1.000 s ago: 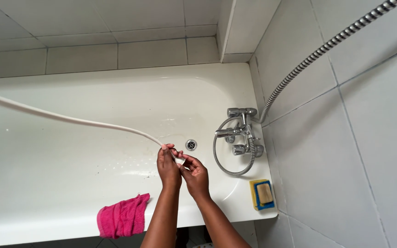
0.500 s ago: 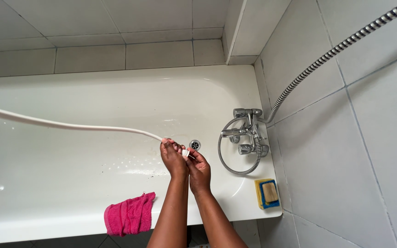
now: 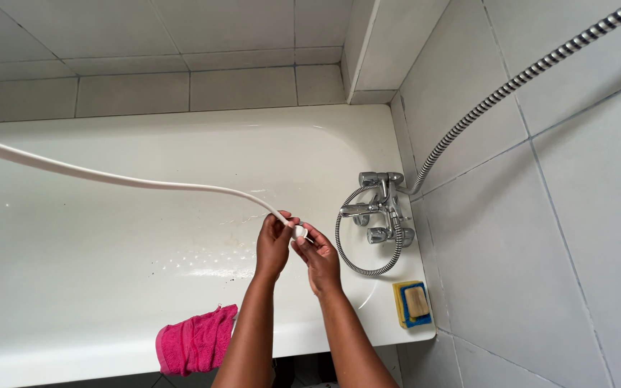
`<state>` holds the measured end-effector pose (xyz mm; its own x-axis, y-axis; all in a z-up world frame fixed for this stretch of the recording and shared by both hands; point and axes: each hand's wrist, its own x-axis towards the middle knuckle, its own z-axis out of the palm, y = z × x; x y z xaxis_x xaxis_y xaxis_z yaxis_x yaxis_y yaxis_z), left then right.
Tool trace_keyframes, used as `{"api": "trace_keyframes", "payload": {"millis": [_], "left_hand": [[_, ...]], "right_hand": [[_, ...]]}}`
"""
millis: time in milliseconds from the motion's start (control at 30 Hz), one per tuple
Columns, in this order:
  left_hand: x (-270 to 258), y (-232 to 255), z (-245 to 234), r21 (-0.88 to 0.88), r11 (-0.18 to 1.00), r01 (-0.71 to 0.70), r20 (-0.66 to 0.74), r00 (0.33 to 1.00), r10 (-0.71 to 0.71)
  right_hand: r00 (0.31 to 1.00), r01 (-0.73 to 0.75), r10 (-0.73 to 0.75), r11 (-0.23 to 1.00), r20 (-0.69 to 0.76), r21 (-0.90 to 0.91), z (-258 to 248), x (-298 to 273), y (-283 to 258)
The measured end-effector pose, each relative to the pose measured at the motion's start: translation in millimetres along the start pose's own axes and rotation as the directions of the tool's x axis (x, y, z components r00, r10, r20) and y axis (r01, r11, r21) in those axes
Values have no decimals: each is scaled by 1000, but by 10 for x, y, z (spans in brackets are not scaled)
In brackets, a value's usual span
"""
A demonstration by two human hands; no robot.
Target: Cleaning the bathtub and the surrounding wall tiles with a sponge and water.
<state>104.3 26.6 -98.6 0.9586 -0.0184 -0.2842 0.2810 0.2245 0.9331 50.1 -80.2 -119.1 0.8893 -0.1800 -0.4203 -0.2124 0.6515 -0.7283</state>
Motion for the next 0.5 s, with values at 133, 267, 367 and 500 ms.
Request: {"api": "trace_keyframes", "payload": {"millis": [133,267,367,500], "left_hand": [[-19,-25,7,130,989,70,15,997,-72],[-87,-113,102,147,986,71,-48,997,-65],[-167,-161,201,159,984,79,-79,995,-67],[-296,-165,355,282,954,103,-121,990,-72]], "right_hand": [[999,-39,38,995,-9,-87,-37,-58,-129],[994,-113,109,967,-29,-230,-127,-96,-123],[990,-138,131,945,-43,-298,-266,-172,-106],[995,-95,101,948,2,-304,-560,-217,-94]]}}
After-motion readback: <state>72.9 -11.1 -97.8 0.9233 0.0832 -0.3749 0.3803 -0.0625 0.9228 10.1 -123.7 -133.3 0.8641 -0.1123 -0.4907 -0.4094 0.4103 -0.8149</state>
